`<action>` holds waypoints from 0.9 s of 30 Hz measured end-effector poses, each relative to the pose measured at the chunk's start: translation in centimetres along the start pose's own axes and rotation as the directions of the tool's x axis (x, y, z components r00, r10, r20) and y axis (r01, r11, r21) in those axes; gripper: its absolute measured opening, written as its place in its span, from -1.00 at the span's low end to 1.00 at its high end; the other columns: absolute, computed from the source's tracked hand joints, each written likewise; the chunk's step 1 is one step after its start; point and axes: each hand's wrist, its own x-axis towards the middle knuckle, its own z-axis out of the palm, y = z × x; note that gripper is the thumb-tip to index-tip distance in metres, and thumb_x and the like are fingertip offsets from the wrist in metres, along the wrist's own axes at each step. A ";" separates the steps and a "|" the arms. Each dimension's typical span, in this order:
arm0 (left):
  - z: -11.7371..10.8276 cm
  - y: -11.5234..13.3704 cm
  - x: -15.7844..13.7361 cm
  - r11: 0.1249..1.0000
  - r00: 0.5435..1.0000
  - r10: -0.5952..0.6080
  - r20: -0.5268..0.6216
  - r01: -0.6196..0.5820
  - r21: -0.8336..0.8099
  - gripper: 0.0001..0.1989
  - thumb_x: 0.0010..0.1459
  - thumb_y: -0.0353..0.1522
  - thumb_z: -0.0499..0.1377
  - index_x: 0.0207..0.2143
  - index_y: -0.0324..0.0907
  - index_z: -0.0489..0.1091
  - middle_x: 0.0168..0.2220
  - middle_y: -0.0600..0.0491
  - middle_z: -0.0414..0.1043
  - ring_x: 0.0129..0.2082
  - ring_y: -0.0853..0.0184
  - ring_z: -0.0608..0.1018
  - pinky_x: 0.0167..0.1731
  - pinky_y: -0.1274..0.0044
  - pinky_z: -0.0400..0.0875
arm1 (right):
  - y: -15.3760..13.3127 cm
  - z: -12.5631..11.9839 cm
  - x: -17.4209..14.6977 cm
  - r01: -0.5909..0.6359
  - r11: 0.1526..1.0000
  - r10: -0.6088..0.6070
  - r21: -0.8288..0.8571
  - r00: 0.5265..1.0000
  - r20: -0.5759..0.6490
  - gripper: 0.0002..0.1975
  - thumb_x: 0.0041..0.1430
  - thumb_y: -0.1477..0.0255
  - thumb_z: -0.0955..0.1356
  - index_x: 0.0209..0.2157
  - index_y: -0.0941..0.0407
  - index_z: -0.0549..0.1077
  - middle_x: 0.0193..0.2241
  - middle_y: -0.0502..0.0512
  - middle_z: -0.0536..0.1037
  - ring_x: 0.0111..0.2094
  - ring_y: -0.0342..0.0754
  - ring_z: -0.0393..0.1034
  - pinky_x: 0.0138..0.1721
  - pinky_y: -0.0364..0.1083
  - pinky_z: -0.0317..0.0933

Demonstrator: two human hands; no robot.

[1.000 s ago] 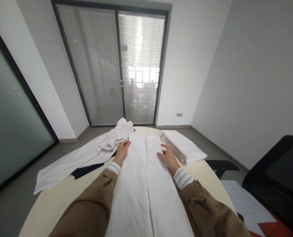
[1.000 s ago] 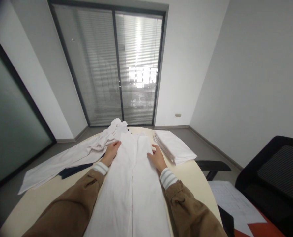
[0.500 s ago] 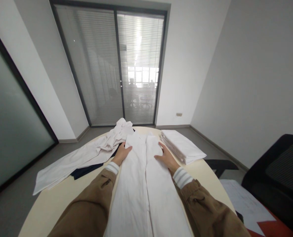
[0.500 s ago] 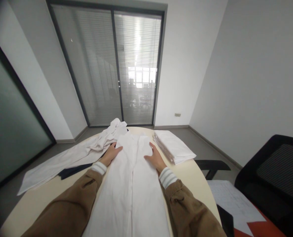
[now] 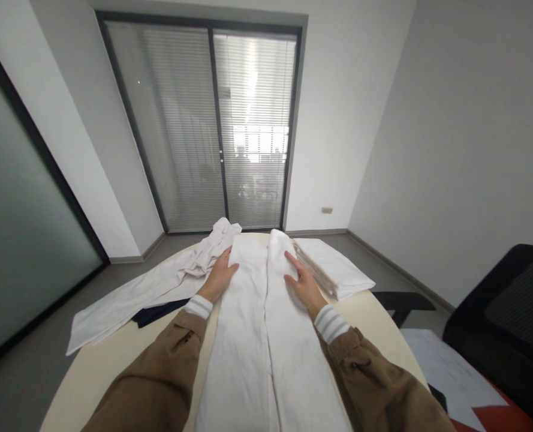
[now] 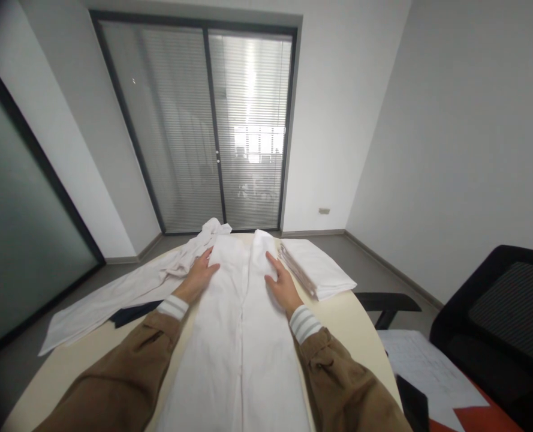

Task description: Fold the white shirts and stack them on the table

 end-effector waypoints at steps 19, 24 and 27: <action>-0.9 7.5 -9.3 0.988 0.980 0.059 0.189 -0.030 -0.151 -0.53 0.06 -0.11 0.31 -0.11 -0.19 0.31 -0.27 -0.01 0.50 -0.32 0.29 0.54 -0.28 0.50 0.40 | -5.8 -4.2 -4.7 -0.004 0.980 -0.019 0.199 0.993 0.114 0.08 0.03 0.07 0.48 0.41 -0.04 -0.14 0.43 0.08 -0.14 0.42 0.15 -0.25 0.39 0.20 -0.29; -1.9 6.6 -11.7 0.999 0.989 0.017 0.150 -0.010 -0.042 -0.47 0.08 0.08 0.17 -0.17 -0.17 0.36 -0.34 -0.03 0.43 -0.31 0.23 0.48 -0.23 0.44 0.38 | -4.2 -4.7 -5.0 -0.120 0.964 0.068 0.236 0.974 0.218 0.03 -0.02 0.04 0.50 0.39 -0.01 0.03 0.41 0.14 -0.04 0.41 0.19 -0.16 0.38 0.21 -0.25; -2.0 6.1 -12.5 0.994 0.996 0.089 0.002 -0.089 0.067 -0.54 0.16 0.08 0.06 -0.28 -0.14 0.34 -0.30 -0.04 0.41 -0.27 0.20 0.45 -0.19 0.42 0.36 | -4.6 -4.3 -4.9 -0.103 0.955 0.057 0.278 0.984 0.170 -0.04 0.02 0.05 0.47 0.37 0.00 0.08 0.41 0.14 -0.02 0.40 0.18 -0.15 0.38 0.21 -0.23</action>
